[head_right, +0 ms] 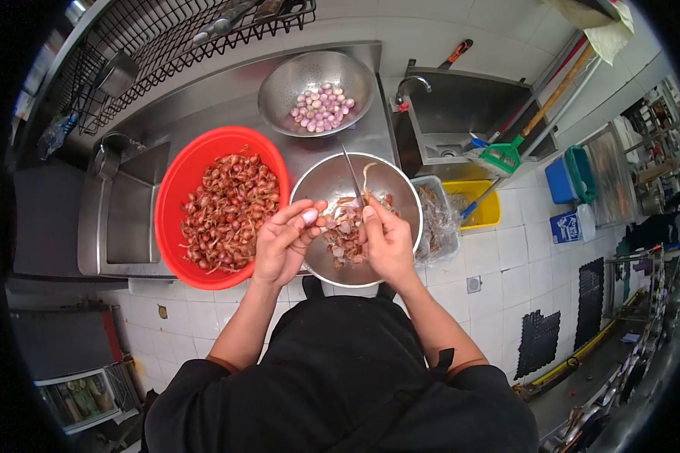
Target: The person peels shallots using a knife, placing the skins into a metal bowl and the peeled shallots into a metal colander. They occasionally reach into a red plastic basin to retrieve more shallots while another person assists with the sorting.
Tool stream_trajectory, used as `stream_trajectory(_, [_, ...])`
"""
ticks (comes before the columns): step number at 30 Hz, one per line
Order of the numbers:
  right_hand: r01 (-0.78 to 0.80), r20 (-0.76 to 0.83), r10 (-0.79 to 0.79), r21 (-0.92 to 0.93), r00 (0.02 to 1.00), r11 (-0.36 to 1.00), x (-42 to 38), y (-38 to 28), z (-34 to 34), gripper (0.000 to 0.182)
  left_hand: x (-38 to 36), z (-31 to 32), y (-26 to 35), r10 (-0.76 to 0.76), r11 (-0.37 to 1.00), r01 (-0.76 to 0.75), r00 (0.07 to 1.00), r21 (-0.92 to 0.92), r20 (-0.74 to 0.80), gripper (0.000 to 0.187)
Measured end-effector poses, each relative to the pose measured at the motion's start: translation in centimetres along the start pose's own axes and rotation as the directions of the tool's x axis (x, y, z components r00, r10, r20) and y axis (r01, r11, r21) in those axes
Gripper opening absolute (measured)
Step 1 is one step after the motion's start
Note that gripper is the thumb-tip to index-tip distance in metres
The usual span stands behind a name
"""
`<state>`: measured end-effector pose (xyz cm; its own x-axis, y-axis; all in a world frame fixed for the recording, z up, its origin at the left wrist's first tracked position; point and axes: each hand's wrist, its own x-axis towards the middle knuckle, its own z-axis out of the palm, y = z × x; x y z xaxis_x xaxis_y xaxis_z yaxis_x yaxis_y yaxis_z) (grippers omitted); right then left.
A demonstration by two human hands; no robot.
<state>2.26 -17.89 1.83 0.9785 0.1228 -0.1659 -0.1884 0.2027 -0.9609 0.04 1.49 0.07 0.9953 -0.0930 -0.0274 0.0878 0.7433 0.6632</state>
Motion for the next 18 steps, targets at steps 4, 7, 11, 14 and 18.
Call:
stream_trajectory(4, [-0.027, 0.135, 0.084, -0.378, 0.987, 0.925, 1.1, 1.2, -1.5, 0.042, 0.0, -0.5, 0.4, -0.042, 0.996, 0.043, 0.999, -0.074, 0.02, 0.027])
stream_trajectory(7, [0.0, 0.051, 0.029, -0.491, 0.998, 0.871, 0.5, 1.4, -0.8, 0.041, 0.1, -1.5, -0.5, 0.013, 1.0, -0.013, 1.0, -0.009, 0.005, 0.024])
stream_trajectory(11, [0.099, 0.263, -0.042, -0.208, 0.964, 0.973, -1.4, -0.3, 0.8, 0.048, -0.3, -0.6, -0.6, 0.027, 0.998, -0.021, 0.994, 0.055, -0.105, 0.023])
stream_trajectory(14, [0.147, 0.343, -0.034, -0.312, 0.939, 0.939, -2.2, -0.5, 1.5, 0.048, -0.5, 0.2, -1.1, 0.099, 0.989, -0.081, 0.985, 0.121, -0.145, 0.025])
stream_trajectory(18, [0.334, 0.325, -0.234, -0.297, 0.916, 0.894, -1.8, -0.1, 2.6, 0.046, -0.5, 0.8, -1.6, 0.244, 0.95, -0.202, 0.955, 0.237, -0.167, 0.026])
